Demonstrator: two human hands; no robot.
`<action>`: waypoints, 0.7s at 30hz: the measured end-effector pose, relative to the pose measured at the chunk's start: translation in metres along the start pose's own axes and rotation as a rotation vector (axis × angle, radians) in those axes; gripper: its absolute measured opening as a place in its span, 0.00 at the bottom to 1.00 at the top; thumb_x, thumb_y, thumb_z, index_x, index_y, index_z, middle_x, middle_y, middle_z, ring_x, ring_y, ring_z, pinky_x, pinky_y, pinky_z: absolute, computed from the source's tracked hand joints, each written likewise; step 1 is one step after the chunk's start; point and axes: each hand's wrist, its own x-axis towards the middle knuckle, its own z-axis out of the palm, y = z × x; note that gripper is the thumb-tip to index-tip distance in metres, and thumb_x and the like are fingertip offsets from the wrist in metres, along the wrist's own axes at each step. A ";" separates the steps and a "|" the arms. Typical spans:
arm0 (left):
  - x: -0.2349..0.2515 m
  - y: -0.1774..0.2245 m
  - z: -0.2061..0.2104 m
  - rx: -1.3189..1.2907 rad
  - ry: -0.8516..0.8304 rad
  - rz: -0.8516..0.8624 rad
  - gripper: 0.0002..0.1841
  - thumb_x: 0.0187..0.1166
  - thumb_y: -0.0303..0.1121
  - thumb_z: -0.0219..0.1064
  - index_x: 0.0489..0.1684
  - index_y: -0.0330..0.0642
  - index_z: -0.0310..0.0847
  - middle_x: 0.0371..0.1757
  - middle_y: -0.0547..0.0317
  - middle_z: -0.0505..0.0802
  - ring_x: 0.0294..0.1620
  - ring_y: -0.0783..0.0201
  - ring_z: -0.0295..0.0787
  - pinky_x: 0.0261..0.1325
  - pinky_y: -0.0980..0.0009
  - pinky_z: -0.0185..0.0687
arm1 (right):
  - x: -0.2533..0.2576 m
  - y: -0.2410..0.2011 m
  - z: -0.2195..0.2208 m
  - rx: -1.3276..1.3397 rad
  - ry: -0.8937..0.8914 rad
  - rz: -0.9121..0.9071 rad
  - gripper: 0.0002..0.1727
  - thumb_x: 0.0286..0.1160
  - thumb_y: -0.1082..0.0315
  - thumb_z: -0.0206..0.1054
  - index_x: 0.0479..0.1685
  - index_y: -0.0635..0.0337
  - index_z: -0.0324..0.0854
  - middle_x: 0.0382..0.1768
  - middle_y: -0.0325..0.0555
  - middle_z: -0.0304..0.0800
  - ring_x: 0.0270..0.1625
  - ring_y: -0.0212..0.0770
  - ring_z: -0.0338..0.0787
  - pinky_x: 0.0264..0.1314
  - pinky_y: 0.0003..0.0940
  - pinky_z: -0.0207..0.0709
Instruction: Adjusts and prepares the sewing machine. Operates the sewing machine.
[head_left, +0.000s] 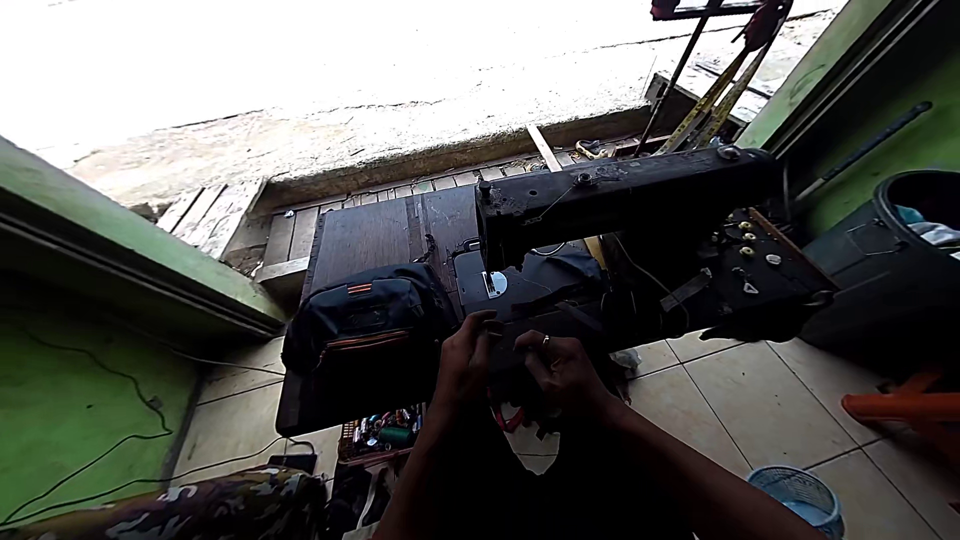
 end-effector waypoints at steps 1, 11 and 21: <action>0.015 0.011 0.001 -0.171 -0.031 -0.043 0.23 0.88 0.27 0.40 0.72 0.31 0.75 0.59 0.49 0.94 0.53 0.60 0.96 0.62 0.61 0.91 | 0.001 -0.003 0.001 0.014 0.001 -0.009 0.13 0.75 0.72 0.59 0.47 0.60 0.91 0.20 0.35 0.82 0.20 0.23 0.73 0.26 0.20 0.68; 0.060 0.043 -0.015 -0.057 0.220 -0.049 0.12 0.87 0.26 0.57 0.48 0.48 0.90 0.14 0.66 0.70 0.13 0.72 0.59 0.19 0.75 0.56 | 0.070 -0.005 0.000 -0.429 0.365 -0.198 0.15 0.81 0.62 0.65 0.57 0.60 0.90 0.49 0.50 0.92 0.52 0.48 0.91 0.52 0.42 0.87; 0.072 0.054 -0.025 0.180 0.179 0.091 0.09 0.82 0.26 0.61 0.42 0.46 0.89 0.12 0.67 0.71 0.10 0.72 0.60 0.15 0.75 0.56 | 0.121 0.003 0.017 -0.506 0.722 -0.196 0.11 0.78 0.68 0.65 0.43 0.66 0.89 0.35 0.53 0.87 0.33 0.48 0.89 0.32 0.41 0.83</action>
